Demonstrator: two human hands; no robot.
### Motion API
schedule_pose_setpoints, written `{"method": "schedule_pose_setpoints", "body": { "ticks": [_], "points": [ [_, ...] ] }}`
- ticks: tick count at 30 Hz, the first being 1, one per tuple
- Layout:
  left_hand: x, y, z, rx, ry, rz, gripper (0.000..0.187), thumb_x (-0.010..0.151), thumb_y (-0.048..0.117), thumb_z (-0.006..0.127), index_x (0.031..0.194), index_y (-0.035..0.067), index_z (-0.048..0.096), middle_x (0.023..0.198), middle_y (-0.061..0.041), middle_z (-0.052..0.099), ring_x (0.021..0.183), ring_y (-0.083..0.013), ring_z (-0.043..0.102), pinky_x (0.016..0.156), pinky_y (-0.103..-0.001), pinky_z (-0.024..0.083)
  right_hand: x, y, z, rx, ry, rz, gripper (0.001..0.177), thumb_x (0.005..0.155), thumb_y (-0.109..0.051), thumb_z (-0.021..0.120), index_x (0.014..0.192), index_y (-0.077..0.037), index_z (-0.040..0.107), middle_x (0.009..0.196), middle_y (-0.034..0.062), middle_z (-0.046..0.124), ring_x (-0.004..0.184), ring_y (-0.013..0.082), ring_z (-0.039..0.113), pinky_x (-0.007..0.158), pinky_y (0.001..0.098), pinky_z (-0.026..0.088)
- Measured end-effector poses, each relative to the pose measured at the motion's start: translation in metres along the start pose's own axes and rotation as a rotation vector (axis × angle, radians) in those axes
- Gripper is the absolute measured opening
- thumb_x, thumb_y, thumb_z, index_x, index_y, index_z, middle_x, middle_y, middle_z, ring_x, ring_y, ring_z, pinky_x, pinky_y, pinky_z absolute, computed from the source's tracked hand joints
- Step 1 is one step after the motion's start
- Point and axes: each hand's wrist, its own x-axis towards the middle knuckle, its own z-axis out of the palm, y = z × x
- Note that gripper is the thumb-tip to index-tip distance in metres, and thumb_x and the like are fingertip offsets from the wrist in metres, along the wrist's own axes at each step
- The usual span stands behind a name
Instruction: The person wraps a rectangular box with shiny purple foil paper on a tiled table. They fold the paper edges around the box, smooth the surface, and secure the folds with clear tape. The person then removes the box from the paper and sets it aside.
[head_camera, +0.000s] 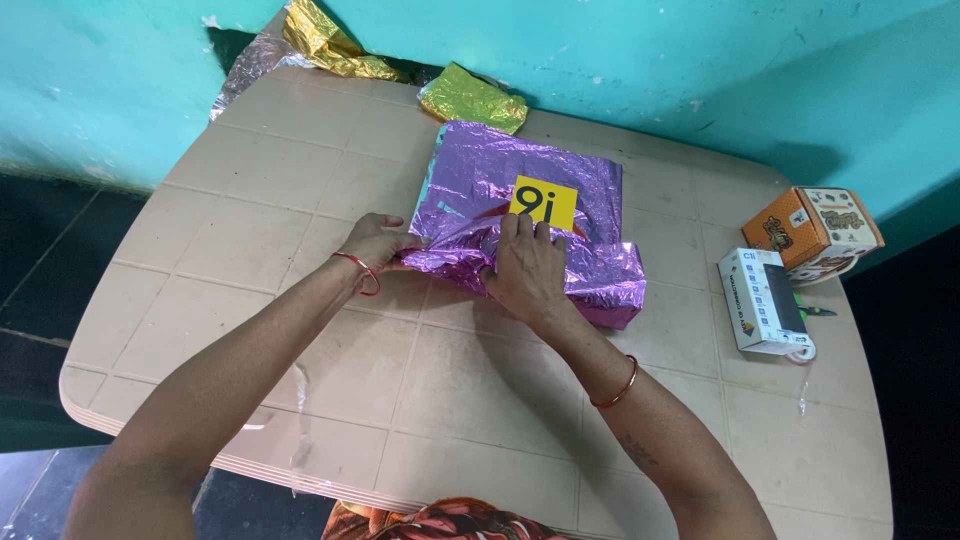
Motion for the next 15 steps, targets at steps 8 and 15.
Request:
{"method": "schedule_pose_setpoints", "body": {
  "ticks": [8,15],
  "points": [
    [-0.007,0.006,0.013,-0.172,-0.078,0.073,0.069,0.087,0.007,0.072,0.142,-0.016,0.038,0.104,-0.019,0.074,0.077,-0.0187,0.077,0.066,-0.028,0.063,-0.001,-0.001,-0.001,0.025,0.034,0.011,0.067,0.068,-0.029,0.089,0.114,0.002,0.052,0.107,0.0198,0.063,0.100,0.0385,0.065,0.069,0.0483,0.059],
    [-0.014,0.026,0.041,-0.228,-0.061,0.102,0.066,0.087,0.003,0.073,0.138,-0.012,0.034,0.110,-0.017,0.070,0.083,-0.0226,0.077,0.070,-0.031,0.063,-0.003,0.001,-0.004,0.079,0.062,-0.005,0.062,0.067,-0.028,0.088,0.109,0.001,0.053,0.106,0.0206,0.064,0.099,0.0405,0.065,0.071,0.0487,0.058]
  ]
}}
